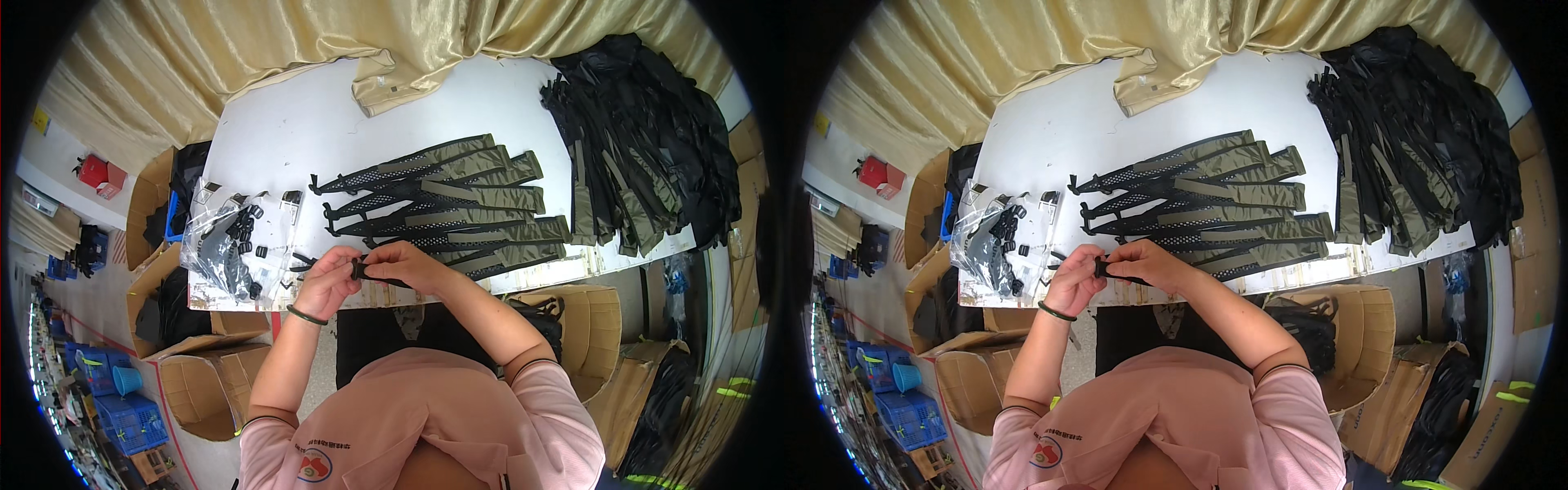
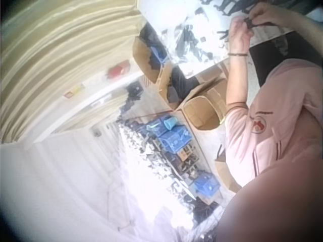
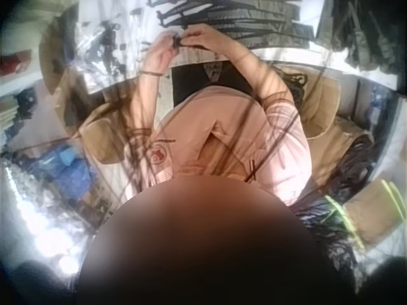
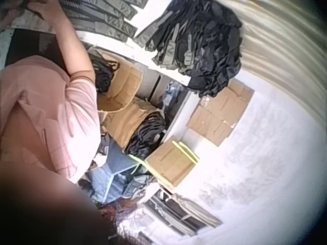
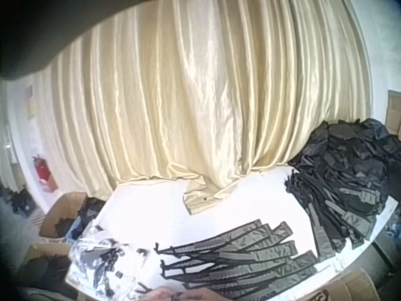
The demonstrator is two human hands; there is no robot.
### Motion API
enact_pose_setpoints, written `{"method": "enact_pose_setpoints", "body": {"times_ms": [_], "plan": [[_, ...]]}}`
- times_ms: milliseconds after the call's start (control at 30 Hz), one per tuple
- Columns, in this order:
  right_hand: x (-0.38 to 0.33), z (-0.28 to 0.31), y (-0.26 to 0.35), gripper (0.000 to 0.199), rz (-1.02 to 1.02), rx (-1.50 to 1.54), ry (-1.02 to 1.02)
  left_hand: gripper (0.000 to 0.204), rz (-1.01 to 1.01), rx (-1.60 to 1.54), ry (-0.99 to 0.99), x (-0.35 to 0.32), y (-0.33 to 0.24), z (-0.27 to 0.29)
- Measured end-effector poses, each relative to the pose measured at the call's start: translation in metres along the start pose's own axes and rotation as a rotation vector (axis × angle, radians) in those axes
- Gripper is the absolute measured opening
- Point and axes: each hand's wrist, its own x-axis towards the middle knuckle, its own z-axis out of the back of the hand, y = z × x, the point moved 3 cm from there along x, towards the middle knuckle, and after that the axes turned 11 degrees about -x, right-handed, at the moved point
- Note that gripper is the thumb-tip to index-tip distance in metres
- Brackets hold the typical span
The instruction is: Organizing and sorting various fabric straps or webbing on a production table.
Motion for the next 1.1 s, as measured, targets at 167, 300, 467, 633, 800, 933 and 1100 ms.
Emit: {"method": "enact_pose_setpoints", "body": {"times_ms": [167,300,467,633,800,933,1100], "plan": [[-0.002,-0.002,0.004,0.012,-0.008,0.002,-0.030,0.021,-0.014,-0.019,-0.001,0.004,0.003,-0.002],[-0.004,0.002,0.005,0.012,0.101,-0.253,-0.048,0.021,0.009,0.005,-0.021,0.006,0.006,0.000],[-0.008,-0.006,0.009,0.012,0.214,-0.436,-0.149,0.022,0.024,0.046,-0.035,0.006,0.008,0.003],[-0.013,-0.020,0.010,0.011,0.523,-0.792,-0.589,0.022,-0.036,-0.073,-0.073,0.007,0.016,-0.004],[-0.015,-0.016,0.015,0.014,0.402,-0.655,-0.500,0.023,-0.061,-0.091,-0.071,0.007,0.015,-0.006],[-0.013,-0.012,0.012,0.017,0.362,-0.624,-0.362,0.023,-0.034,-0.101,-0.068,0.007,0.020,0.003],[-0.014,-0.016,0.007,0.019,0.471,-0.785,-0.504,0.024,-0.016,-0.144,-0.037,0.007,0.021,-0.002]]}}
